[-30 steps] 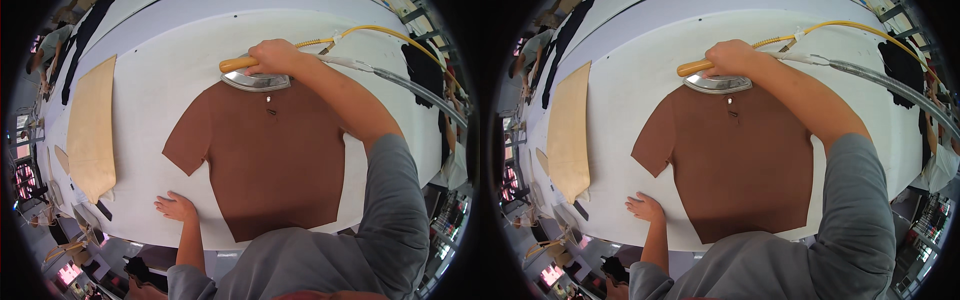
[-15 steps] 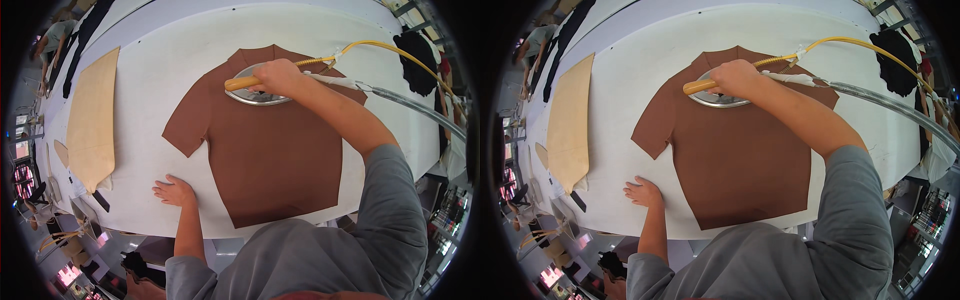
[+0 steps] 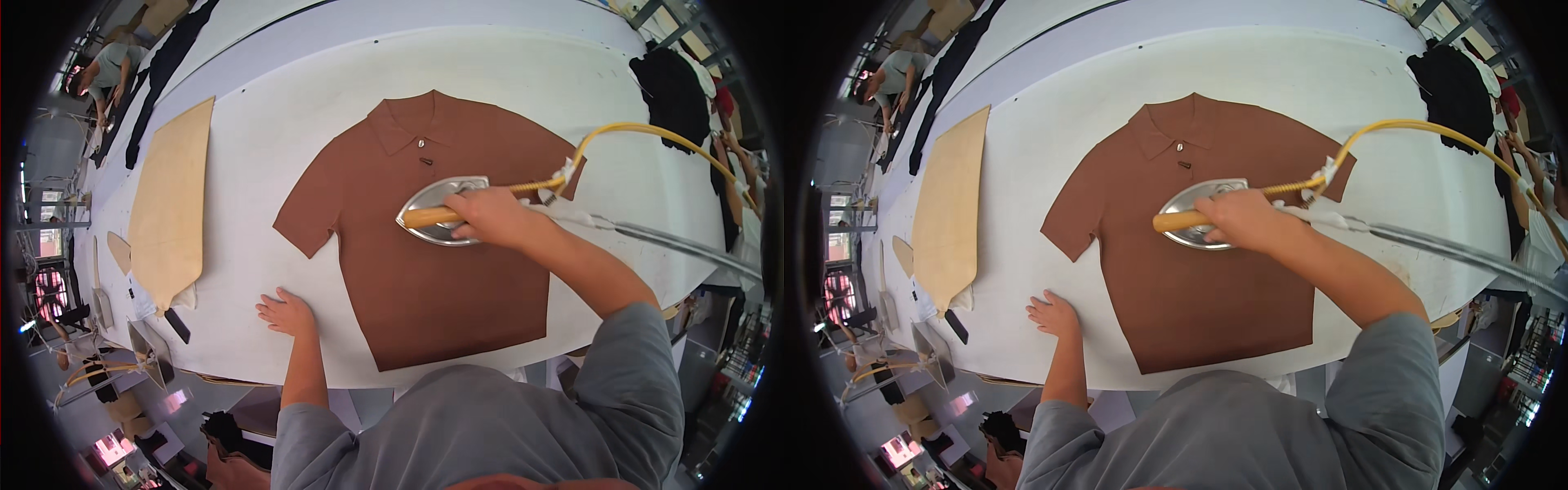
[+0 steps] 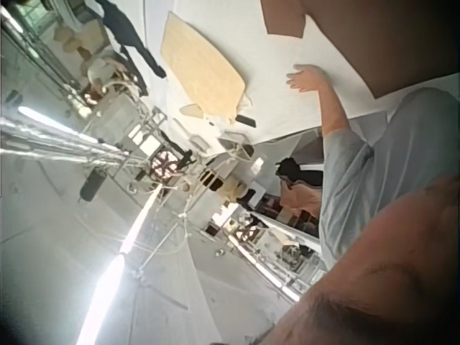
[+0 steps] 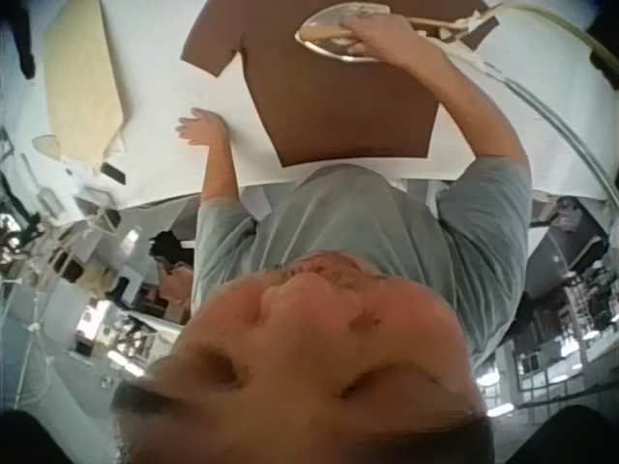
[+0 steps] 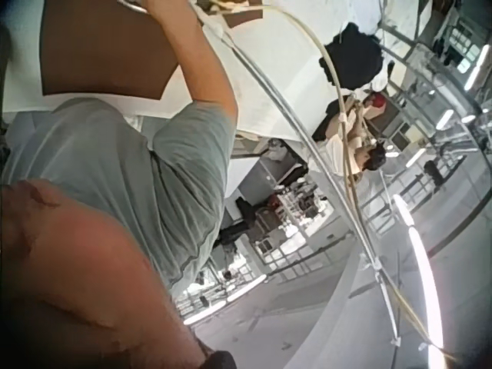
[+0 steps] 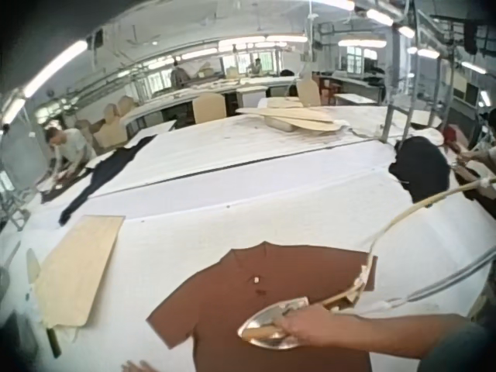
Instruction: Iron garments and fabric pieces using an industrial iron on a large work table.
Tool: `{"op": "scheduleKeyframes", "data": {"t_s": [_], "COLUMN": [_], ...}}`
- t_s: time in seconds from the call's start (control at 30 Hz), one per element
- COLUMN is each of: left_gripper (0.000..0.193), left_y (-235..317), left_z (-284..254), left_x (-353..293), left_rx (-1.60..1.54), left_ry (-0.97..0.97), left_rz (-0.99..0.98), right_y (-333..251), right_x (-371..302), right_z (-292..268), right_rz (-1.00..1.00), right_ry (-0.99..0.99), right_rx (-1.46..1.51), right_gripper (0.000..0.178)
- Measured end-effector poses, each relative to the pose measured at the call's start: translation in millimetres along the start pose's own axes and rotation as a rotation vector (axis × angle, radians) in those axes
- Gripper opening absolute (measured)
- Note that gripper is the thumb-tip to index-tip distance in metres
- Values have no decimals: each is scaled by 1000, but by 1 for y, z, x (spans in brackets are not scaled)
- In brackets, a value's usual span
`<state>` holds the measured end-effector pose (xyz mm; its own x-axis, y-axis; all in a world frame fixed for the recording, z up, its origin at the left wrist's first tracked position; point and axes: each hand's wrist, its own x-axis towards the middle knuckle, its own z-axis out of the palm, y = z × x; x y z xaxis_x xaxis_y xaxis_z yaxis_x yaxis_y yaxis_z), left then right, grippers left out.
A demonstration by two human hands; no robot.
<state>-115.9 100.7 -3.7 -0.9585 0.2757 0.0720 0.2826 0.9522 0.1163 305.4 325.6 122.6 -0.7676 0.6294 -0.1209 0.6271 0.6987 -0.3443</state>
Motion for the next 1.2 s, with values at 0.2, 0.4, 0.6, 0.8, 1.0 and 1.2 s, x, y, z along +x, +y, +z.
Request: {"op": "scheduleKeyframes", "data": {"t_s": [0.2,0.4,0.6,0.8,1.0,1.2], "left_gripper": [50,56,53,56,62,67], "left_y": [42,221,365,384,382,385], "left_z": [-12,7,28,57,71,66], "left_x": [28,29,-14,-20,-21,-27], "left_rx": [-390,-512,-274,-162,-250,-152], "left_ry": [68,-34,2,-185,-211,-56], "left_rz": [235,1180,1547,1428,1436,1444], "right_y": [19,33,43,66,75,87], "right_x": [-164,-131,94,199,212,195], "right_z": [0,-13,19,24,18,28], "right_rz": [328,479,316,508,476,425], "right_ry": [84,236,357,-76,-334,-241], "right_rx": [-362,-87,349,184,102,78], "right_gripper": [25,40,28,23,24,22]}}
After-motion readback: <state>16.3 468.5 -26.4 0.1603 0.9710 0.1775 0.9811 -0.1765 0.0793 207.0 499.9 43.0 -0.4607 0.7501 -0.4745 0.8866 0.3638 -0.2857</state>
